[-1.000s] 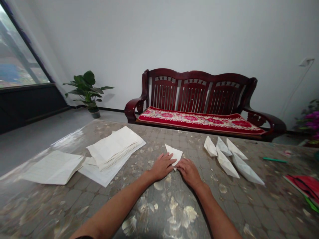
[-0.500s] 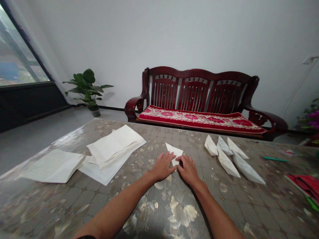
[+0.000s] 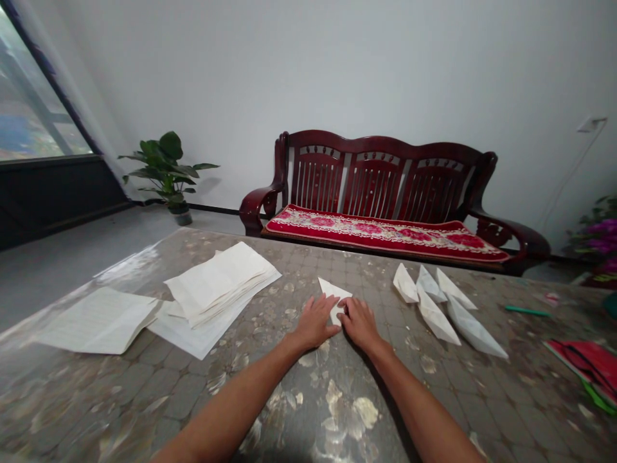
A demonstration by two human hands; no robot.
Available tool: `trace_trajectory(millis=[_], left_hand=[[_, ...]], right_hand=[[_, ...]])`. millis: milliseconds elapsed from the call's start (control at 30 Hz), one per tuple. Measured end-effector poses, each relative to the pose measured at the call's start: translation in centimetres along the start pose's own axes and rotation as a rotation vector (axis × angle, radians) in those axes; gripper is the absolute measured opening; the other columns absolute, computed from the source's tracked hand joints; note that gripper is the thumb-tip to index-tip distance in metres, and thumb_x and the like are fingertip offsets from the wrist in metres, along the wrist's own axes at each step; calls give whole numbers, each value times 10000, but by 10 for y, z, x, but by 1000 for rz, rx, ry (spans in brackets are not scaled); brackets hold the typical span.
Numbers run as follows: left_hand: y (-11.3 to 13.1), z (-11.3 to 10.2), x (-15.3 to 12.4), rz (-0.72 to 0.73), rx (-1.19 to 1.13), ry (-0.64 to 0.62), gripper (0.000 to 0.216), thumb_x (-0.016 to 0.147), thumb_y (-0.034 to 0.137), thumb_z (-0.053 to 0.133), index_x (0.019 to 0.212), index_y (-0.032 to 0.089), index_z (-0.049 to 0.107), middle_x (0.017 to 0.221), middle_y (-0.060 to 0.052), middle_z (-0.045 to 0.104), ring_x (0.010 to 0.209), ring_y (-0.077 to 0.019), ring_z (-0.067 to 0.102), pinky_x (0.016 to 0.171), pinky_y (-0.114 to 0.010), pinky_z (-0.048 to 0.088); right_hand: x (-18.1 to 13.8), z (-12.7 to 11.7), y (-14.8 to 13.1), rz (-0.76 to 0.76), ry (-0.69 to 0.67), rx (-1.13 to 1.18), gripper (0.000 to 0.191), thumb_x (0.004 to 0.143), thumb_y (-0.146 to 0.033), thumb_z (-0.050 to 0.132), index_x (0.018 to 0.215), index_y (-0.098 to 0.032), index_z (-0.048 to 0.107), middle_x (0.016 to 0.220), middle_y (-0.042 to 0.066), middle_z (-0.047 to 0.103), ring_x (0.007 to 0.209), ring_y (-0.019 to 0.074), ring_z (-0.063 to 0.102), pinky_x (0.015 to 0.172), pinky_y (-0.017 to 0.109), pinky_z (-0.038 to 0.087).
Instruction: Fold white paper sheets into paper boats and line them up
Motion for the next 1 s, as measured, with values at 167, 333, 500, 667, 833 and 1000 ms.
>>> trace_trajectory(millis=[167, 333, 500, 667, 833, 1000], left_hand=[[-2, 0, 0, -34, -16, 10, 739, 833, 299, 645, 1498, 196, 339, 1571, -101, 361, 1489, -272, 229, 1221, -519, 110], [-2, 0, -2, -73, -5, 22, 690, 850, 307, 616, 1482, 188, 368, 1567, -95, 370, 1486, -265, 241, 1223, -512, 104], [-2, -2, -3, -86, 2, 48, 651, 864, 296, 585, 1473, 194, 382, 1558, -82, 389, 1483, -254, 250, 1223, -507, 105], [-5, -1, -2, -85, -9, 58, 665, 853, 296, 599, 1473, 202, 380, 1555, -80, 395, 1482, -251, 254, 1225, -501, 100], [-7, 1, -1, -71, -36, 84, 659, 833, 281, 628, 1452, 231, 406, 1543, -75, 417, 1473, -256, 275, 1218, -516, 108], [-15, 1, -1, -75, -49, 189, 682, 782, 273, 687, 1415, 210, 441, 1506, -120, 457, 1430, -269, 361, 1209, -492, 173]], right_hand=[[8, 0, 5, -18, -5, -77, 162, 896, -310, 575, 1034, -226, 582, 1062, 32, 639, 970, 220, 516, 822, 327, 313], [12, -4, 7, 0, -13, -101, 165, 895, -325, 576, 1032, -233, 590, 1062, 30, 638, 972, 212, 526, 808, 319, 311], [4, -4, 8, 37, -29, -60, 180, 889, -359, 579, 1033, -255, 605, 1085, 25, 622, 1003, 225, 512, 828, 330, 305], [4, -3, 8, 43, -18, -90, 198, 888, -368, 587, 1047, -250, 597, 1088, 32, 621, 1005, 225, 512, 830, 330, 310], [15, -7, 2, 64, 19, -180, 131, 925, -305, 552, 1018, -227, 599, 1043, 52, 634, 977, 224, 533, 807, 324, 334], [15, -4, -24, -99, 93, -303, 164, 935, -181, 495, 993, -241, 636, 1048, 80, 624, 979, 228, 516, 821, 319, 368]])
Point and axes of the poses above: each hand's wrist, its own x-axis towards the middle knuckle, its own z-axis out of the palm, y = z × x, the point moved 9 cm from there along x, towards the middle knuckle
